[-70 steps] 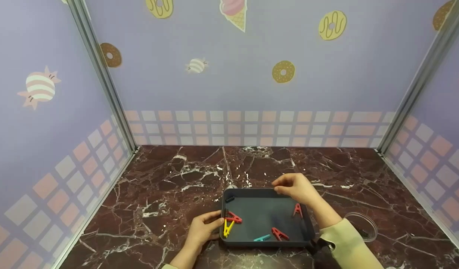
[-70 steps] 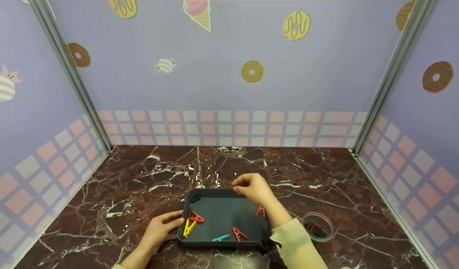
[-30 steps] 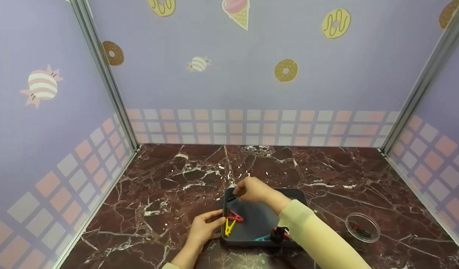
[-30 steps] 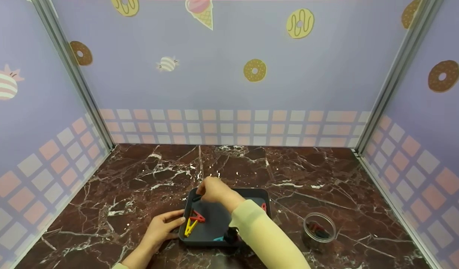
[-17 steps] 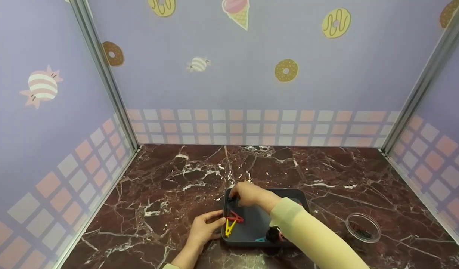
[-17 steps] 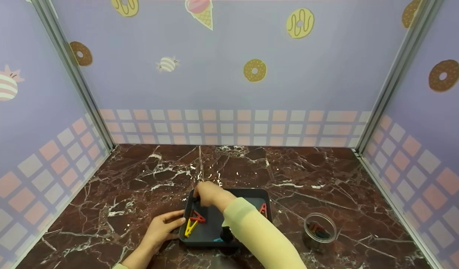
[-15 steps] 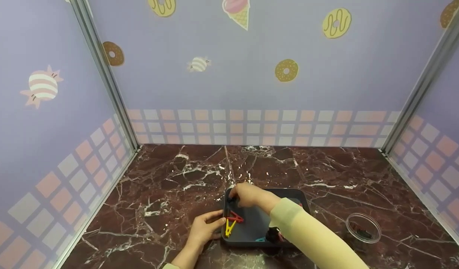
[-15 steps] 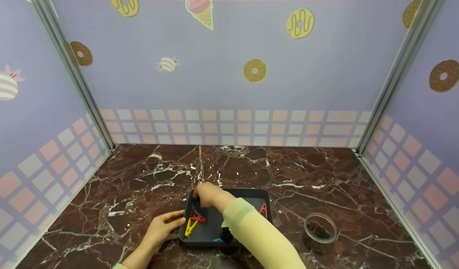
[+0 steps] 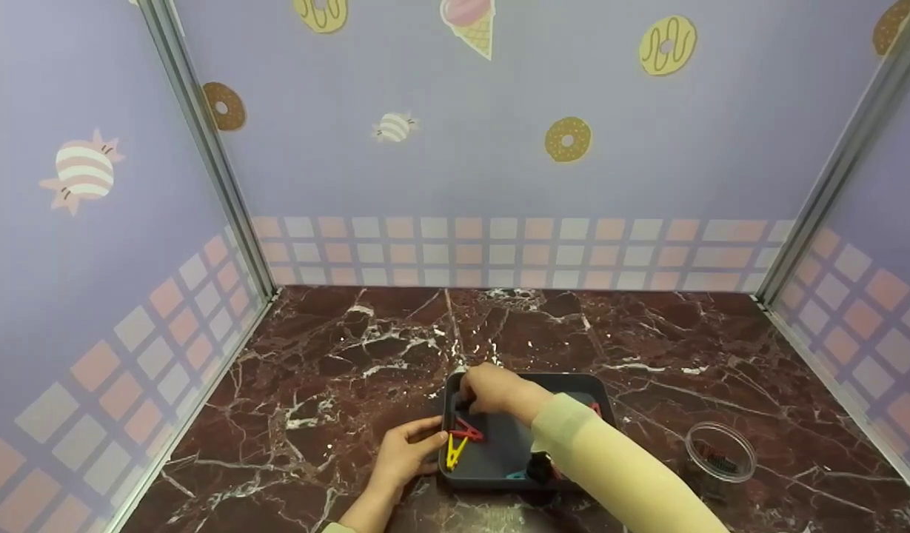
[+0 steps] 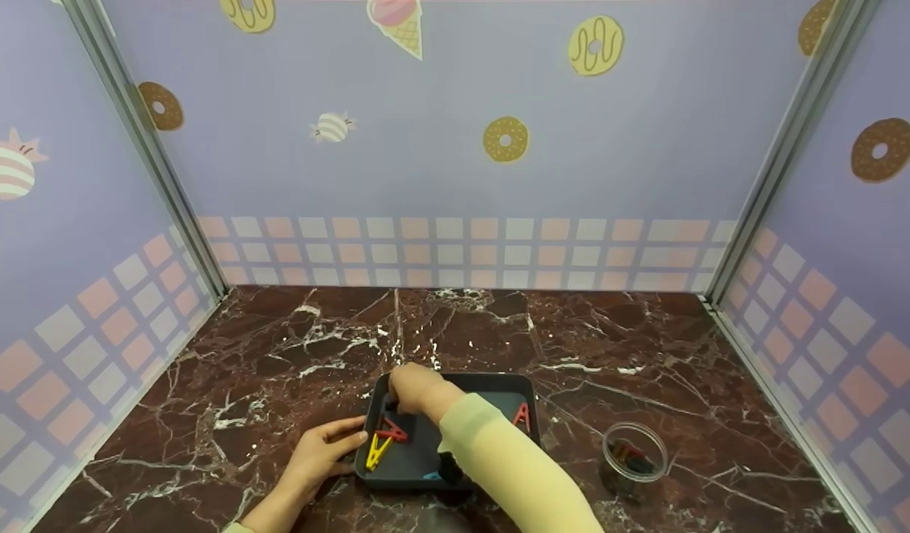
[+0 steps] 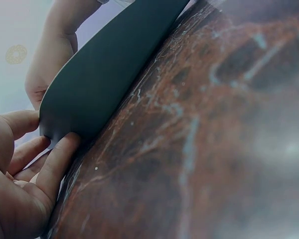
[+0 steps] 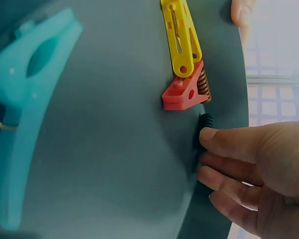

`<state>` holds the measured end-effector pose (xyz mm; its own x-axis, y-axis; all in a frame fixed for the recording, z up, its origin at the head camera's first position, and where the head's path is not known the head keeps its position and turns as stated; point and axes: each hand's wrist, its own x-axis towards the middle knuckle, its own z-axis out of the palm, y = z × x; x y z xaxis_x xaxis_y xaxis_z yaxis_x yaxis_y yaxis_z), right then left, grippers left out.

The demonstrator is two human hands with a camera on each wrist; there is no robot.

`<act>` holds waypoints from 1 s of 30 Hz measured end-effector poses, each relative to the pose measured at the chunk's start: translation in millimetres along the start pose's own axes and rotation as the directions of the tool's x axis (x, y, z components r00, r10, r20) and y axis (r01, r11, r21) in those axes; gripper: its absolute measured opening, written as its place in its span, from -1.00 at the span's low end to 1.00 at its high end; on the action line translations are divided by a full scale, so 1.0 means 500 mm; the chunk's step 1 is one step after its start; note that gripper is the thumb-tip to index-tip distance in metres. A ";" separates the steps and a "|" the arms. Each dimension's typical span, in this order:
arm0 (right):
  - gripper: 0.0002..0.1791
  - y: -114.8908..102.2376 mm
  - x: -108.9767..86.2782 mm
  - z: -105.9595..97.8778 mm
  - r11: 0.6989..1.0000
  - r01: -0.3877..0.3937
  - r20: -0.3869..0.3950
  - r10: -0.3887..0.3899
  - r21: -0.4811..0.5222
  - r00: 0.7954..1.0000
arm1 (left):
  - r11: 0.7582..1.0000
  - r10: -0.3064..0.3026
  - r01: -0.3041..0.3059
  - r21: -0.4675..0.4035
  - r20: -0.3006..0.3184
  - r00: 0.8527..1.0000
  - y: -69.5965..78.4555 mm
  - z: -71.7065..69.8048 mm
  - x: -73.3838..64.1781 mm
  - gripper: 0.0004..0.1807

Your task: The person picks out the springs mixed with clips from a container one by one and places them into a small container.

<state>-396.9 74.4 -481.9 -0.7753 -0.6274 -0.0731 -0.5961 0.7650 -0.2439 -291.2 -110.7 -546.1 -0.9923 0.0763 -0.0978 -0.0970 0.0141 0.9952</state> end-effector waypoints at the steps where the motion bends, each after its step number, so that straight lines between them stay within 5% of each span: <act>1: -0.87 0.000 0.001 0.001 1.000 0.003 0.002 -0.003 -0.008 1.000 | 1.000 -0.003 0.003 0.002 -0.001 1.000 0.000 0.000 -0.001 -0.47; 9: -0.88 0.000 0.003 0.006 0.998 0.028 0.025 -0.027 -0.047 0.999 | 1.000 -0.004 0.004 0.004 -0.002 1.000 -0.001 0.002 0.000 -0.47; 23: -0.91 0.020 -0.014 -0.020 0.994 0.042 0.038 -0.046 0.098 0.998 | 1.000 0.015 -0.015 0.013 -0.009 1.000 -0.003 0.002 -0.001 -0.46; 30: -0.89 0.033 -0.029 -0.021 0.976 0.115 -0.003 -0.117 0.185 0.993 | 1.000 0.007 -0.006 0.018 -0.023 1.000 -0.004 0.002 0.000 -0.48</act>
<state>-397.9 97.8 -474.8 -0.7009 -0.7121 -0.0416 -0.6324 0.6473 -0.4256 -291.1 -109.8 -548.4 -0.9944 0.0531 -0.0909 -0.0893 0.0315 0.9955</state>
